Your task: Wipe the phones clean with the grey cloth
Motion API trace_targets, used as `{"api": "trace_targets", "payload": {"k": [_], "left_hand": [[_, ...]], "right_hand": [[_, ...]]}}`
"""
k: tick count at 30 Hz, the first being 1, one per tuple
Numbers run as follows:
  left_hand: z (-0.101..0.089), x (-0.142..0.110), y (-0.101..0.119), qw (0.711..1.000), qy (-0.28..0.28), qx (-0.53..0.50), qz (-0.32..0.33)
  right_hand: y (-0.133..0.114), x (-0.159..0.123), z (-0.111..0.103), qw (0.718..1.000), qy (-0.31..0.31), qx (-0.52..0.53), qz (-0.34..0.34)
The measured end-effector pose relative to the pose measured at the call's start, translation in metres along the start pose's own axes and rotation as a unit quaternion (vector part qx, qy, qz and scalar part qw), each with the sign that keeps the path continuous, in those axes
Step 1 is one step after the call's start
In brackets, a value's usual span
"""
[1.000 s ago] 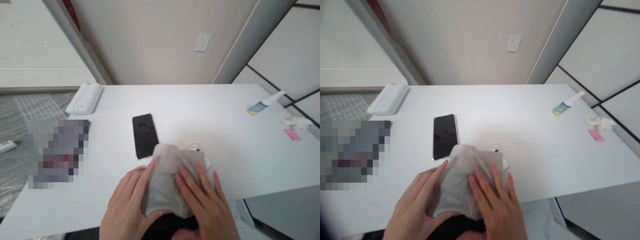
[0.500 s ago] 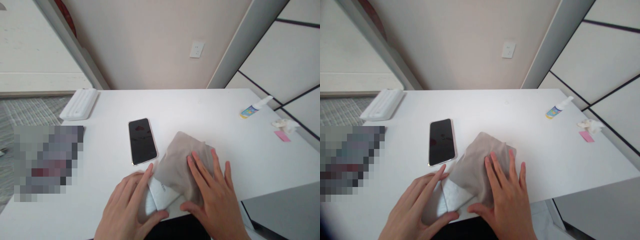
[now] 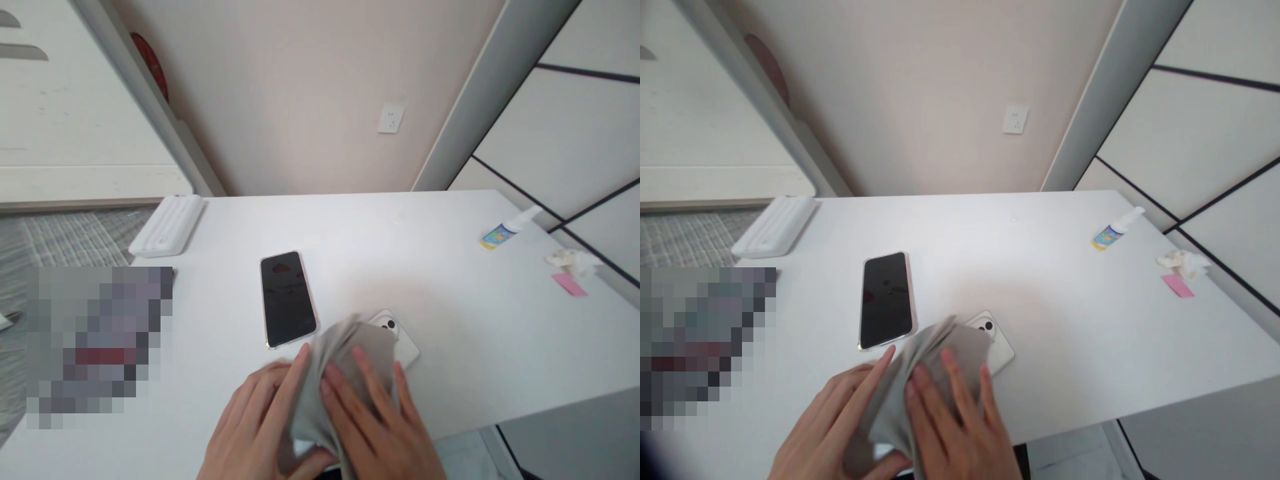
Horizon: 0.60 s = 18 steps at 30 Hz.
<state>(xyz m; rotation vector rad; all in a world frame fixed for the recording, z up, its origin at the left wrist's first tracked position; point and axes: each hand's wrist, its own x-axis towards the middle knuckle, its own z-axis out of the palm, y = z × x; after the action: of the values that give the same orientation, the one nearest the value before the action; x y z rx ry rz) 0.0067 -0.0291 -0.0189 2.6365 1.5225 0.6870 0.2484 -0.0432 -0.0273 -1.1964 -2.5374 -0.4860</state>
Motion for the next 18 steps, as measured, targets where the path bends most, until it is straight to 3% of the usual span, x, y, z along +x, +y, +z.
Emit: {"api": "trace_targets", "payload": {"k": [2, 7, 13, 16, 18], "left_hand": [[0.0, 0.0, 0.0, 1.0, 0.0, 0.007, 0.006], [0.001, 0.003, -0.002, 0.999, 0.026, 0.029, 0.02], [0.004, 0.004, -0.006, 0.996, 0.04, 0.048, 0.061], [0.005, 0.005, -0.005, 0.995, 0.053, 0.055, 0.06], [0.004, 0.007, -0.004, 0.996, 0.052, 0.052, 0.045]], "right_hand": [[0.004, 0.0, -0.001, 1.0, 0.001, 0.009, -0.009], [0.019, -0.005, -0.001, 0.986, -0.035, -0.037, 0.156], [-0.015, 0.0, 0.018, 0.994, 0.094, 0.029, 0.055], [0.004, -0.001, 0.009, 0.996, 0.006, -0.002, 0.088], [0.015, -0.002, 0.003, 0.991, -0.016, -0.029, 0.131]]}}
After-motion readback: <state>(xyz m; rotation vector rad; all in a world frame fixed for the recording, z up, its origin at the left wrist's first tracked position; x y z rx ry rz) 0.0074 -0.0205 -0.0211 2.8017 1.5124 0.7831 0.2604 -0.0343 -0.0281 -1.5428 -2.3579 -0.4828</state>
